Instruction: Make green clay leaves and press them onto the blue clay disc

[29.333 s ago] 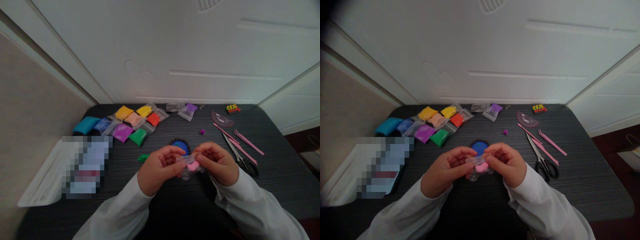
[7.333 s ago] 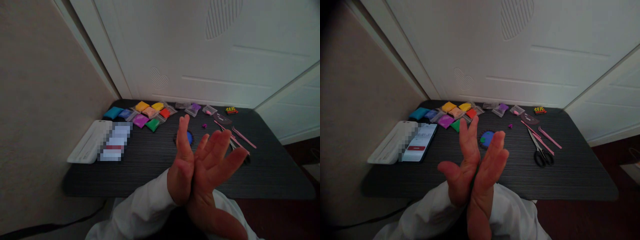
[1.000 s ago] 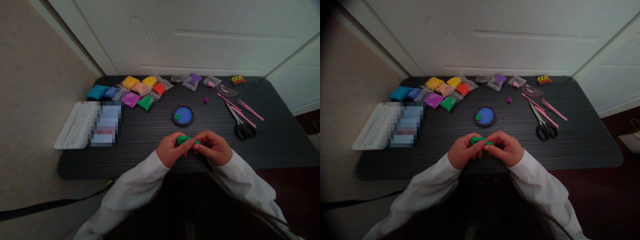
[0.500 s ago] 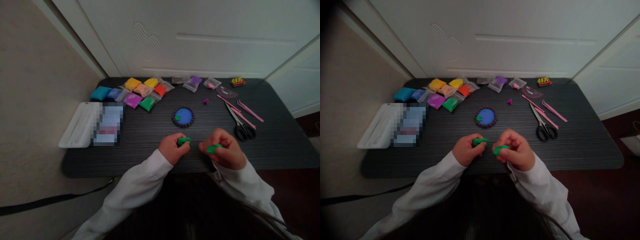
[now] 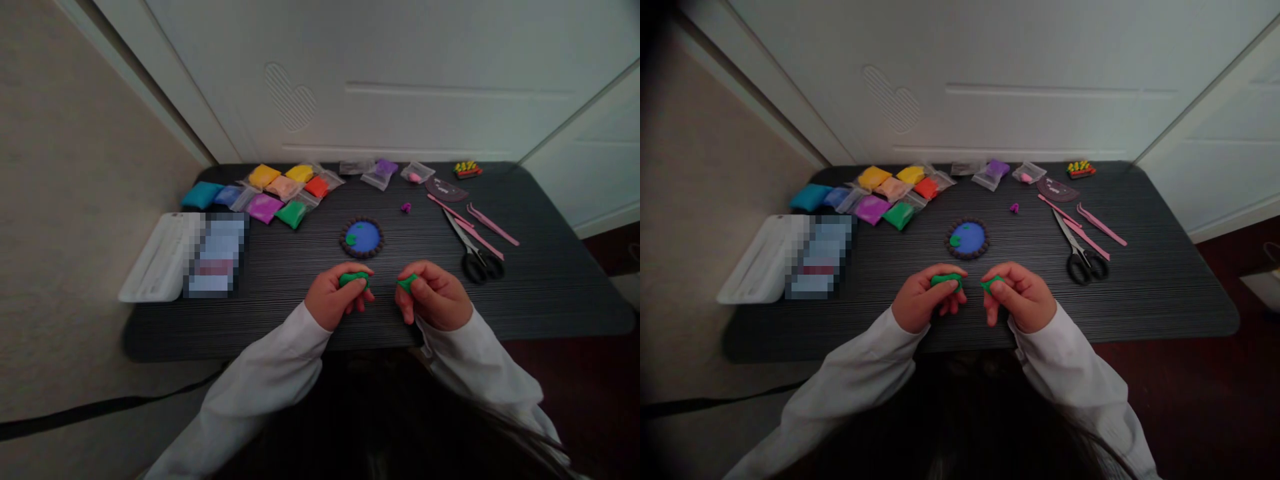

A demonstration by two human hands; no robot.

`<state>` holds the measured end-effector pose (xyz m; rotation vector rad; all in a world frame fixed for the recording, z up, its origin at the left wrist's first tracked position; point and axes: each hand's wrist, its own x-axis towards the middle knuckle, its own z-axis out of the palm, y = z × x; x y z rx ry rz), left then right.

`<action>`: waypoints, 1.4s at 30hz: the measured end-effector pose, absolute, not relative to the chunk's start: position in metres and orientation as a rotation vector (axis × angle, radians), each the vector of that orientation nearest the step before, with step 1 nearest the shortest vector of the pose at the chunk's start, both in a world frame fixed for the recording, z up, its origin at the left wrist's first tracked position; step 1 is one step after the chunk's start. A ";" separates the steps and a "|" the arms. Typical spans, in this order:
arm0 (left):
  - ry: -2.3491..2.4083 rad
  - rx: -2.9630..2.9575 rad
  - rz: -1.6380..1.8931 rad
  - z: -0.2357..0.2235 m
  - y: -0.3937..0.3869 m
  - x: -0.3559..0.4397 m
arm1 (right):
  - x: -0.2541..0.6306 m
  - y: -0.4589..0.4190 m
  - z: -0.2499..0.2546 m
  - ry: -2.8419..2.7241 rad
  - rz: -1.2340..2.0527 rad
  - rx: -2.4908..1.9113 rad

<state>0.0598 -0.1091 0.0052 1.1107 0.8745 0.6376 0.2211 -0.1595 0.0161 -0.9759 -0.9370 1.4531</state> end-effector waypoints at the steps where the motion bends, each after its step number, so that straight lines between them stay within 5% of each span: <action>1: 0.877 1.101 0.643 0.005 -0.109 0.060 | 0.223 -0.160 0.015 -0.943 1.455 -0.949; 8: 0.885 1.037 0.667 0.002 -0.107 0.060 | 0.227 -0.152 0.008 -0.955 1.330 -0.767; 42: 0.961 1.037 0.733 -0.006 -0.100 0.057 | 0.215 -0.138 -0.019 -1.021 0.864 -1.417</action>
